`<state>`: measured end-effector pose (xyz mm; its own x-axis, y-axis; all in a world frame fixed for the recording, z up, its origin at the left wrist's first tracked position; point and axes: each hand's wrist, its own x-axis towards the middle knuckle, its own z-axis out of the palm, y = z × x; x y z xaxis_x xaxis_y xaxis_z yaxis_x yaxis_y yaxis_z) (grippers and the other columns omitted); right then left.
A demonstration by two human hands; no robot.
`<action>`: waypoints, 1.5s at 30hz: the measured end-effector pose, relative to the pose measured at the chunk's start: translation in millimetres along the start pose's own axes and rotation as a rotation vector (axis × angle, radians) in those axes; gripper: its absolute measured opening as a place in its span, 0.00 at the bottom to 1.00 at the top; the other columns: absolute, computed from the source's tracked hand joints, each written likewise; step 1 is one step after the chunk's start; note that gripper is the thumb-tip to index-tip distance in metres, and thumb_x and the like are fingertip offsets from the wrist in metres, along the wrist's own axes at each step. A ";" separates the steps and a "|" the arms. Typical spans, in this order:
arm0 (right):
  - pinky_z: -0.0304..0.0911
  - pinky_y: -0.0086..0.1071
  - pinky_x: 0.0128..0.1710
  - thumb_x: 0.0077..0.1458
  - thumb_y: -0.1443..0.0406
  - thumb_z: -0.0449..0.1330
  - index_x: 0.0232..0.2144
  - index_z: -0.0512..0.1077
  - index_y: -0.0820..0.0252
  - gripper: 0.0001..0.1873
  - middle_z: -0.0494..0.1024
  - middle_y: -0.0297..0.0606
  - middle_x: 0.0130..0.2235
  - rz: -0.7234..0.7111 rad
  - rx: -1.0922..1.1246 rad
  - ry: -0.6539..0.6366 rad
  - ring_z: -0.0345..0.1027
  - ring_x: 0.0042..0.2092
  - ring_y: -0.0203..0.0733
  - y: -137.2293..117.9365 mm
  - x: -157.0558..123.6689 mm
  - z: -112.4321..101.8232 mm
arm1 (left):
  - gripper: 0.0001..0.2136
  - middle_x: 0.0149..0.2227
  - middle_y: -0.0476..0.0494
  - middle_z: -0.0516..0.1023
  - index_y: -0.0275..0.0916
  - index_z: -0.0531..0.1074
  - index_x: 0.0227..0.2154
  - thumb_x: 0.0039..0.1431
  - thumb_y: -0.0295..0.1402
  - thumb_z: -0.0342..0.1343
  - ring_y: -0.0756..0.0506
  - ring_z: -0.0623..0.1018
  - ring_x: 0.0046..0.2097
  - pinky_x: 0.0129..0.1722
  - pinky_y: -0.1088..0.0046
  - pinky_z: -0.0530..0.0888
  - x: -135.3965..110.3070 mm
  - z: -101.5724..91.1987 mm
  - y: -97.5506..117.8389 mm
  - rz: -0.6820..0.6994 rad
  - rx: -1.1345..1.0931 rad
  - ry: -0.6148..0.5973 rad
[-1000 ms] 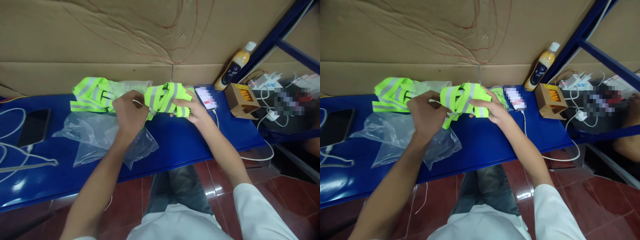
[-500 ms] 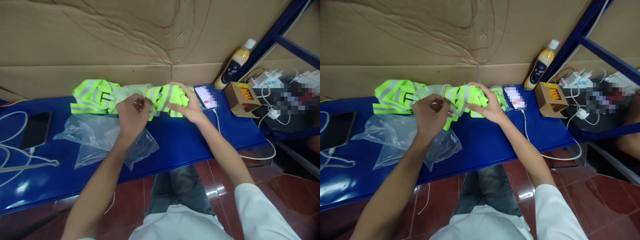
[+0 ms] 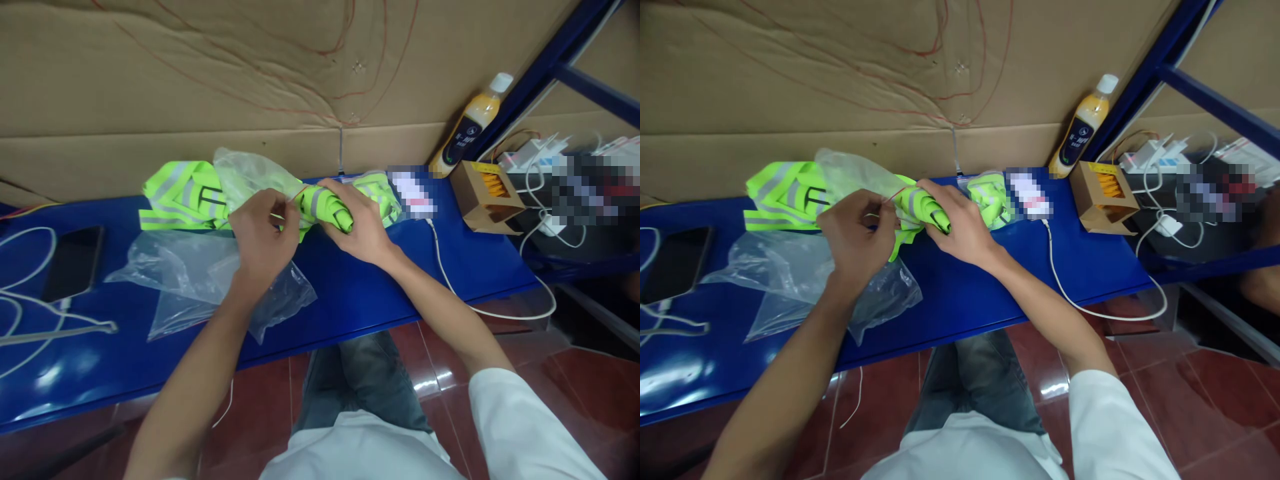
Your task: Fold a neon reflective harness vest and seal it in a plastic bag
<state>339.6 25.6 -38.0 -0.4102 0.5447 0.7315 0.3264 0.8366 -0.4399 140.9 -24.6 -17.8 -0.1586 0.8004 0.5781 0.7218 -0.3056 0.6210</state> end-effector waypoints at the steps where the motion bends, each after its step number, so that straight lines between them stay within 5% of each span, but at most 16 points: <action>1: 0.72 0.45 0.65 0.60 0.68 0.61 0.66 0.68 0.58 0.31 0.81 0.46 0.61 0.002 -0.009 0.006 0.76 0.62 0.50 -1.4 -0.9 1.7 | 0.10 0.28 0.48 0.78 0.42 0.69 0.31 0.69 0.38 0.53 0.45 0.80 0.30 0.33 0.69 0.74 -0.4 0.5 1.7 0.002 0.013 -0.028; 5: 0.72 0.44 0.65 0.62 0.59 0.66 0.65 0.66 0.54 0.32 0.80 0.45 0.62 0.127 0.054 0.081 0.75 0.62 0.50 -5.0 -2.3 7.3 | 0.16 0.24 0.48 0.75 0.43 0.60 0.26 0.72 0.39 0.50 0.45 0.79 0.28 0.30 0.68 0.69 0.7 1.3 3.5 -0.006 0.041 -0.148; 10: 0.76 0.47 0.58 0.58 0.51 0.71 0.60 0.66 0.55 0.34 0.82 0.43 0.55 0.249 0.151 0.161 0.78 0.55 0.52 2.3 -3.1 11.0 | 0.15 0.24 0.48 0.74 0.44 0.56 0.27 0.71 0.36 0.51 0.45 0.76 0.28 0.29 0.67 0.63 3.2 -1.2 3.6 0.047 0.076 -0.160; 17: 0.72 0.51 0.64 0.64 0.65 0.64 0.62 0.68 0.58 0.26 0.80 0.48 0.61 0.074 0.018 -0.080 0.75 0.61 0.54 7.3 -5.4 12.5 | 0.15 0.25 0.47 0.74 0.44 0.57 0.28 0.75 0.34 0.47 0.44 0.74 0.29 0.33 0.64 0.63 -2.8 -0.8 3.7 0.140 0.101 -0.066; 24: 0.66 0.57 0.69 0.61 0.78 0.57 0.66 0.71 0.59 0.33 0.75 0.51 0.64 0.086 -0.207 -0.157 0.68 0.65 0.59 -6.7 -4.0 8.5 | 0.15 0.24 0.46 0.68 0.45 0.53 0.28 0.73 0.34 0.48 0.43 0.70 0.28 0.32 0.63 0.58 -4.6 2.2 2.7 0.247 0.315 0.017; 31: 0.72 0.50 0.65 0.64 0.68 0.63 0.67 0.68 0.59 0.31 0.80 0.48 0.59 0.195 -0.087 -0.064 0.74 0.61 0.54 -3.0 -1.1 7.6 | 0.14 0.21 0.50 0.60 0.45 0.53 0.27 0.67 0.31 0.50 0.45 0.66 0.25 0.30 0.65 0.57 -6.7 9.7 4.6 0.232 0.227 -0.213; 37: 0.77 0.44 0.60 0.53 0.61 0.70 0.61 0.66 0.60 0.35 0.82 0.47 0.58 0.259 0.234 0.094 0.78 0.58 0.50 2.7 4.5 3.4 | 0.14 0.23 0.50 0.68 0.44 0.57 0.26 0.68 0.33 0.52 0.46 0.70 0.26 0.33 0.67 0.64 -6.6 7.4 11.0 0.143 0.101 -0.158; 45: 0.76 0.50 0.62 0.58 0.50 0.71 0.57 0.73 0.53 0.29 0.82 0.42 0.58 0.460 0.428 0.295 0.79 0.59 0.51 -0.7 0.2 23.7 | 0.11 0.25 0.47 0.71 0.44 0.57 0.27 0.63 0.30 0.52 0.44 0.73 0.29 0.34 0.66 0.65 -8.5 10.8 9.7 0.199 0.114 -0.266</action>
<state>319.0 26.5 -49.9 -0.0420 0.8616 0.5058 0.0220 0.5069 -0.8617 156.6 -28.8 -22.4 0.1625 0.8420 0.5145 0.7939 -0.4212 0.4386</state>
